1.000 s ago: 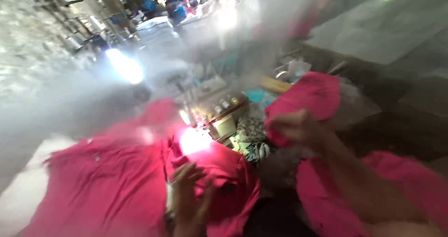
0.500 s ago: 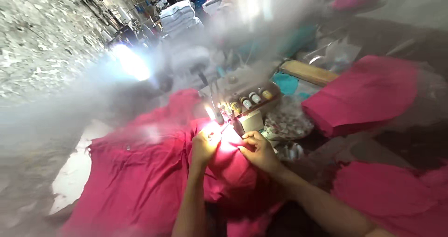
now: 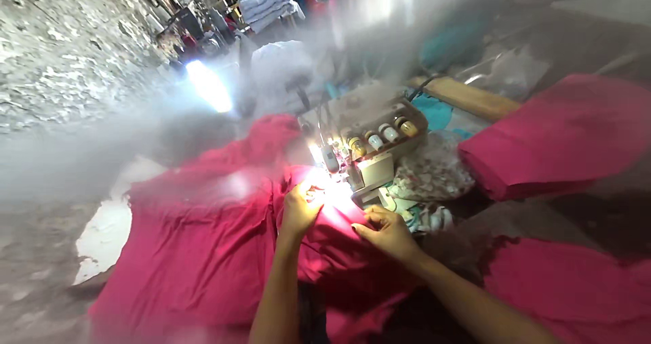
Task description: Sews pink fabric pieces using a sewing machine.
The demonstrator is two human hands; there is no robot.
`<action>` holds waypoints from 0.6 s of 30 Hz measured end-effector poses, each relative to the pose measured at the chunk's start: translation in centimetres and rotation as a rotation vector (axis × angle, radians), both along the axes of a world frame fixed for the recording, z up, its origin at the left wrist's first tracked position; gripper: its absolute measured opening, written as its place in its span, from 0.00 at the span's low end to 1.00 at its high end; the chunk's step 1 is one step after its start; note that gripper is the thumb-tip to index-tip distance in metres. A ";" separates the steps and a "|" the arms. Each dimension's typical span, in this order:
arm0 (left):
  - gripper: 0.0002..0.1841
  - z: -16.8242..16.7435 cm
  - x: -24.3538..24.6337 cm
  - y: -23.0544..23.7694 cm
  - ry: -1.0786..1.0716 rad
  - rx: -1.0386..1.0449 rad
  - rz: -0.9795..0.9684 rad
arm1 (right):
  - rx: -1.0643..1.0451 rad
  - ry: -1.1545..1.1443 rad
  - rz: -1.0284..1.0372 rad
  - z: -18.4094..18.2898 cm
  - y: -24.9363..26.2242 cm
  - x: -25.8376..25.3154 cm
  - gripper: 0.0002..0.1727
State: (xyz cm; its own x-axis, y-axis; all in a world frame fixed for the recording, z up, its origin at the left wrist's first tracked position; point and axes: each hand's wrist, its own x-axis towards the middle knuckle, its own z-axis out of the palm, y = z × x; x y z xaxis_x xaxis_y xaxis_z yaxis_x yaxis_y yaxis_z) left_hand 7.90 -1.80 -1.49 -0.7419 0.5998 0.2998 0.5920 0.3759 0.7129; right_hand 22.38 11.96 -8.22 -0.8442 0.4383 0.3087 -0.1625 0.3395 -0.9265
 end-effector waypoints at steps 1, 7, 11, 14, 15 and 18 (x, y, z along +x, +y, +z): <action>0.08 -0.3 0.1 0.1 0.083 -0.006 -0.021 | 0.013 -0.004 0.004 -0.2 0.0 0.1 0.10; 0.19 -1.7 4.2 1.3 0.634 -0.290 0.046 | 0.171 0.016 -0.007 -1.0 -0.2 1.6 0.10; 0.14 -3.4 6.1 2.6 0.572 -0.274 0.160 | 0.182 0.014 -0.038 -0.8 0.3 1.9 0.10; 0.17 -3.3 5.4 2.9 0.452 -0.275 0.174 | 0.183 0.043 -0.041 -0.7 0.2 1.2 0.11; 0.17 -2.8 5.1 2.8 0.388 -0.264 0.157 | 0.183 0.059 -0.038 -0.5 0.1 1.0 0.11; 0.15 -0.6 2.3 2.4 0.162 -0.148 0.125 | 0.156 0.057 -0.012 1.0 -0.3 0.0 0.11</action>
